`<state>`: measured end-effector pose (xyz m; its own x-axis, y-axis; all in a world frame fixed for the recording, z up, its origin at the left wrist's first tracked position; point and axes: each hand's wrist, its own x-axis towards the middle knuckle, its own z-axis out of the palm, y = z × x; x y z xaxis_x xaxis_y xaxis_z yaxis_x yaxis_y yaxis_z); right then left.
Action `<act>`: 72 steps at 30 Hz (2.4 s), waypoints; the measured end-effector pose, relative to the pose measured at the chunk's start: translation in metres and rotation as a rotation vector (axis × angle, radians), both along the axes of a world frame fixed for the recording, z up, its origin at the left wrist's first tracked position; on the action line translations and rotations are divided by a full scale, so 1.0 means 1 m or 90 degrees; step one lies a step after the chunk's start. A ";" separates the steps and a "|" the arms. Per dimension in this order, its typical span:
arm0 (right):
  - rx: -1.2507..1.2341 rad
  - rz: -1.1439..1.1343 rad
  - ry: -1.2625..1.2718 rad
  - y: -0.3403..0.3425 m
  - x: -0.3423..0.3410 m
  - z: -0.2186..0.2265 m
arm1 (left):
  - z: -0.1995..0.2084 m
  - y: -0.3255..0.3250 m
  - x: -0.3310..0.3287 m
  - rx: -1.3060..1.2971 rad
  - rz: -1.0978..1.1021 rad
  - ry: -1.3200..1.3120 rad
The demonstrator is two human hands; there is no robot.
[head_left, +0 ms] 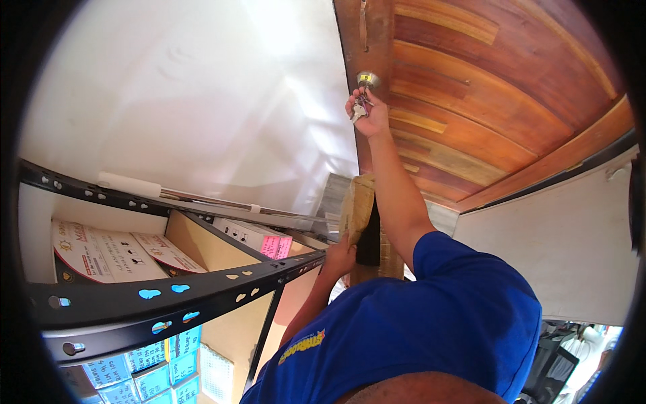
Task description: The person sweeps the floor with a broom and dustpan, then picks up a cardboard box and carries it to a door. They use a key to unlock the door and exit the room.
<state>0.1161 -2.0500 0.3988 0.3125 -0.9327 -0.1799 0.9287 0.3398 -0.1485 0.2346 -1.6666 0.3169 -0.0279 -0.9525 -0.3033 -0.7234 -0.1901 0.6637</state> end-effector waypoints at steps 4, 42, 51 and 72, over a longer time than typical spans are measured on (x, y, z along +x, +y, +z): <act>-0.027 -0.011 -0.023 -0.005 0.008 -0.007 | -0.003 0.000 -0.003 0.009 -0.010 -0.011; -0.456 -0.290 0.802 0.054 0.006 0.196 | -0.018 0.035 -0.011 -0.007 0.077 0.011; -0.538 -0.208 0.754 0.111 -0.002 0.199 | -0.031 0.091 -0.025 0.022 0.167 0.099; -0.454 -0.251 0.719 0.425 -0.050 0.198 | -0.067 0.240 0.002 0.162 -0.348 -0.163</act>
<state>0.0666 -1.6246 0.5964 0.0168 -0.9208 0.3897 0.2073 -0.3781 -0.9023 0.2364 -1.4269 0.2502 -0.3848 -0.7197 -0.5780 -0.8892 0.1211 0.4412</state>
